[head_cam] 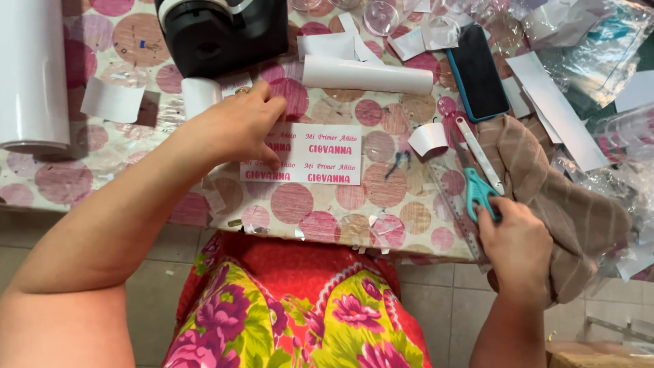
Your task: Weeding excess vinyl from cut stickers and cutting them into individual pieces using a weeding tool and scissors.
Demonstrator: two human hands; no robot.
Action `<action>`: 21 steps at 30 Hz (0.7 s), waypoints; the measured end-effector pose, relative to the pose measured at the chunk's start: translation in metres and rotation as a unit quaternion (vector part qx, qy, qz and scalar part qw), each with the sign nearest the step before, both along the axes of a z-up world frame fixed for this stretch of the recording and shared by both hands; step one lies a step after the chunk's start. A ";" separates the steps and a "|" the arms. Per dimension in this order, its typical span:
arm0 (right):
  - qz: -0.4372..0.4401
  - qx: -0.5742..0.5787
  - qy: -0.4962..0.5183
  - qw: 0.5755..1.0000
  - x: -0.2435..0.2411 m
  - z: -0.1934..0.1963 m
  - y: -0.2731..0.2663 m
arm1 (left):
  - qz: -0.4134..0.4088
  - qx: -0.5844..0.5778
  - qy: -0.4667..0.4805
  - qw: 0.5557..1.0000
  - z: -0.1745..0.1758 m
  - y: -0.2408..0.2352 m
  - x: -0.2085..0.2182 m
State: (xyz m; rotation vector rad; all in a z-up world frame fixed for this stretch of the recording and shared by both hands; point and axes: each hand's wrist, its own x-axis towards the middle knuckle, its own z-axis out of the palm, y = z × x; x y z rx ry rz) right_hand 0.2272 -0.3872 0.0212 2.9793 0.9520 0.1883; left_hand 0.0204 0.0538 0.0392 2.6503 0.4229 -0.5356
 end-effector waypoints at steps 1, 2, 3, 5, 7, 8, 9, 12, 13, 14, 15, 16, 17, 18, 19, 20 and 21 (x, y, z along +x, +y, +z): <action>0.004 0.000 -0.001 1.000 -0.003 0.005 -0.003 | 0.004 0.000 -0.001 1.000 0.004 -0.002 -0.001; -0.025 0.040 0.038 0.998 -0.006 0.009 -0.005 | 0.006 0.004 0.009 1.000 0.008 -0.004 -0.003; -0.054 0.080 0.077 0.992 -0.011 0.013 -0.008 | 0.007 0.007 0.019 1.000 0.012 -0.005 -0.004; -0.052 0.152 0.075 0.984 -0.023 0.015 -0.011 | 0.019 -0.007 0.002 1.000 0.005 -0.001 -0.004; -0.052 0.224 0.072 0.970 -0.034 0.016 -0.011 | 0.029 -0.021 -0.016 0.999 0.009 -0.002 -0.006; -0.049 0.257 0.084 0.962 -0.038 0.016 -0.010 | 0.074 -0.044 -0.025 0.996 0.016 -0.006 -0.007; -0.047 0.288 0.096 0.952 -0.042 0.016 -0.010 | 0.119 -0.067 -0.033 0.990 0.022 -0.010 -0.008; -0.040 0.310 0.126 0.941 -0.058 0.020 0.002 | 0.159 -0.139 -0.157 0.965 -0.002 -0.010 -0.008; -0.040 0.311 0.125 0.941 -0.062 0.016 0.005 | 0.159 -0.138 -0.158 0.965 -0.004 -0.011 -0.008; -0.027 0.352 0.165 0.921 -0.067 0.013 0.008 | 0.186 -0.176 -0.165 0.952 -0.006 -0.012 -0.008; -0.013 0.392 0.204 0.897 -0.071 0.009 0.010 | 0.212 -0.213 -0.172 0.938 -0.008 -0.013 -0.008; -0.013 0.393 0.202 0.897 -0.076 0.009 0.016 | 0.211 -0.213 -0.174 0.938 -0.010 -0.015 -0.007; 0.000 0.440 0.289 0.850 -0.081 0.008 0.022 | 0.232 -0.240 -0.175 0.926 -0.011 -0.016 -0.007; 0.012 0.481 0.373 0.793 -0.086 0.008 0.028 | 0.252 -0.267 -0.175 0.913 -0.012 -0.018 -0.007; 0.013 0.481 0.373 0.794 -0.089 0.007 0.035 | 0.253 -0.268 -0.176 0.913 -0.011 -0.019 -0.008; 0.022 0.468 0.386 0.795 -0.092 0.006 0.043 | 0.229 -0.233 -0.195 0.925 -0.011 -0.020 -0.009; 0.034 0.455 0.398 0.796 -0.094 0.005 0.052 | 0.207 -0.196 -0.215 0.934 -0.010 -0.019 -0.010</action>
